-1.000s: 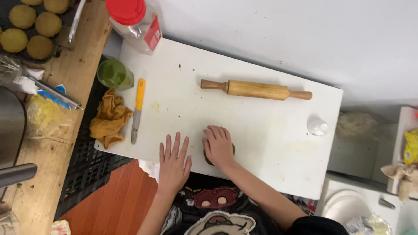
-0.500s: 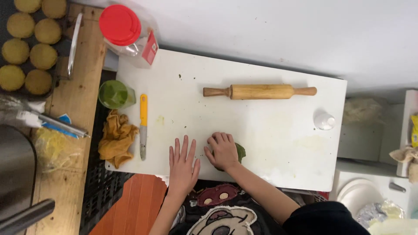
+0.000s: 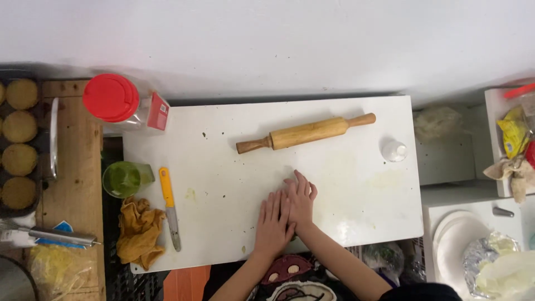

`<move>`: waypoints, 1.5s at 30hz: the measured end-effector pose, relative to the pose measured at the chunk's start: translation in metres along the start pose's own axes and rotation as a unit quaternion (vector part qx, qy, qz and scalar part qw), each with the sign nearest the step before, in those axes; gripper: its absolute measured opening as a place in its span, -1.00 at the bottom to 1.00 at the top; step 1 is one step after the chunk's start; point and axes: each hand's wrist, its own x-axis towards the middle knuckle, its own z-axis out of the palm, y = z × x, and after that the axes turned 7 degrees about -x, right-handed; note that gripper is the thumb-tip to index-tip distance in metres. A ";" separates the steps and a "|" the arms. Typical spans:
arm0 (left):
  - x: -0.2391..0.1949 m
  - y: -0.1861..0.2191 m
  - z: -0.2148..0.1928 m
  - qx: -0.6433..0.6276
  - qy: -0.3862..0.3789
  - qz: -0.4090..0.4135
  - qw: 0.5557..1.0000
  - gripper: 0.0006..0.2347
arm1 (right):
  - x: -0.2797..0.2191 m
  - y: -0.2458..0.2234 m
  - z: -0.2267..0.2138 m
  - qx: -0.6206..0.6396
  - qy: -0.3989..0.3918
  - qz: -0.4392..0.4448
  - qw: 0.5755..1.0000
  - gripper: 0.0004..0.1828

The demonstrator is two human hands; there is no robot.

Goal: The recorder is unpacking a green dough ball and then rolling it out with a rolling pin.

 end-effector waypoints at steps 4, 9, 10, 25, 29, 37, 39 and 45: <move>0.016 -0.016 0.018 0.052 0.058 0.053 0.996 -0.38 | 0.017 0.004 0.002 0.011 -0.007 -0.015 1.000 -0.59; 0.014 -0.012 0.009 0.058 0.091 0.071 0.992 -0.36 | 0.015 0.000 -0.013 0.074 -0.029 -0.010 0.997 -0.56; 0.014 -0.008 0.005 0.058 0.095 0.063 0.992 -0.36 | 0.014 0.008 -0.010 0.075 -0.034 -0.017 0.996 -0.56; 0.068 0.001 -0.005 0.008 -0.272 -0.253 0.928 -0.38 | 0.204 0.066 -0.114 -0.145 -0.146 -0.220 0.954 0.07; 0.046 0.001 0.008 -0.026 -0.215 -0.217 0.952 -0.37 | 0.207 0.094 -0.078 -0.206 -0.205 -0.214 0.933 -0.11; 0.052 0.006 -0.061 -0.205 -0.180 -0.225 0.935 -0.50 | 0.190 0.090 -0.100 -0.185 -0.122 -0.253 0.942 -0.31; 0.065 -0.005 -0.077 -0.267 -0.159 -0.324 0.894 -0.51 | 0.183 0.081 -0.119 -0.152 -0.080 -0.250 0.953 -0.28; 0.056 -0.020 -0.083 -0.085 0.033 -0.200 0.976 -0.36 | 0.141 0.049 -0.165 -0.111 -0.089 -0.202 0.969 -0.29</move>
